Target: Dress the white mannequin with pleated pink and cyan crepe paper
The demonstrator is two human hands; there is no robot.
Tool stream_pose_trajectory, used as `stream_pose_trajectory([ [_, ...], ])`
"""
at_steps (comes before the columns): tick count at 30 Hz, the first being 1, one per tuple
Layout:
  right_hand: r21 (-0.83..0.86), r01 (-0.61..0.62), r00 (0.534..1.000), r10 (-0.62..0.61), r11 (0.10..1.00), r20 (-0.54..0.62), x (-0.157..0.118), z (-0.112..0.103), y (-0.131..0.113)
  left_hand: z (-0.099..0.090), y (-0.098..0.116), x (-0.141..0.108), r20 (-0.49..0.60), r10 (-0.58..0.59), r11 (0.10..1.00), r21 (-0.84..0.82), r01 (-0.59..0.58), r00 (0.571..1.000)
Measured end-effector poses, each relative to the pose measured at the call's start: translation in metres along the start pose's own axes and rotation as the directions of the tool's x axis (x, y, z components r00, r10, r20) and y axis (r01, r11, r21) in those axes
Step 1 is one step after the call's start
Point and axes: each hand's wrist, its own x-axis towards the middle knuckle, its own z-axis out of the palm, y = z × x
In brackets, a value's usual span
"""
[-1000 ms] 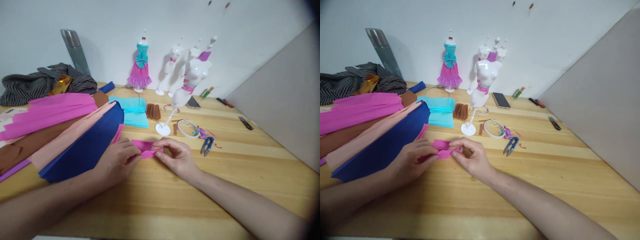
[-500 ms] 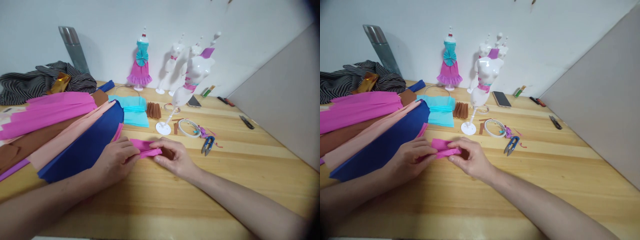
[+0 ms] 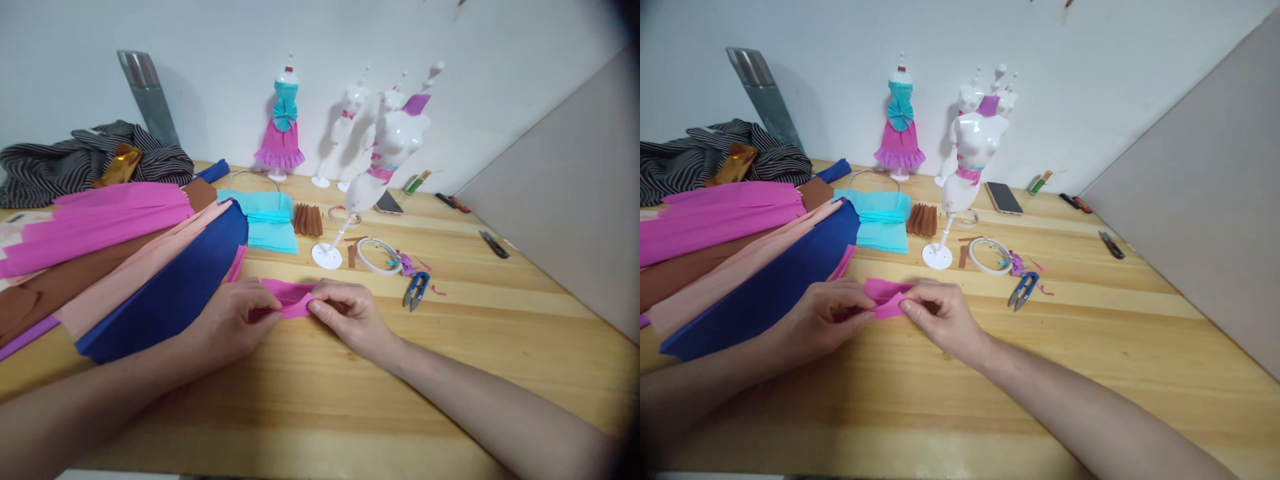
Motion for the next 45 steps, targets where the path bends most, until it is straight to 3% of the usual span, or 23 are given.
stream_pose_trajectory([
  [6,0.078,-0.053,0.999,0.052,0.996,0.014,-0.001,0.003,-0.002,0.003,0.005,-0.001,0.044,-0.17,0.978,-0.117,0.174,0.985],
  [15,0.145,-0.076,0.995,0.084,0.987,-0.05,-0.003,0.003,0.001,0.003,0.001,0.001,0.129,-0.254,0.935,-0.222,0.278,0.958],
  [22,0.163,-0.086,0.995,0.078,0.983,0.055,-0.004,0.003,-0.001,0.002,0.007,0.003,0.187,-0.346,0.843,-0.369,0.392,0.919],
  [29,0.272,-0.14,0.985,0.106,0.952,0.136,-0.004,0.003,-0.003,0.002,0.005,0.003,0.189,-0.373,0.839,-0.35,0.417,0.908],
  [34,0.142,-0.169,0.977,0.147,0.975,0.153,-0.004,0.006,0.002,0.0,0.001,0.003,0.226,-0.393,0.757,-0.47,0.453,0.891],
  [39,-0.005,-0.032,0.994,0.032,0.999,0.101,-0.003,0.005,0.005,-0.004,0.001,0.002,0.194,-0.357,0.77,-0.493,0.405,0.914],
  [45,-0.308,0.237,0.97,-0.241,0.921,0.024,0.002,-0.001,0.004,-0.003,-0.003,0.003,-0.019,-0.2,0.904,-0.389,0.176,0.98],
])
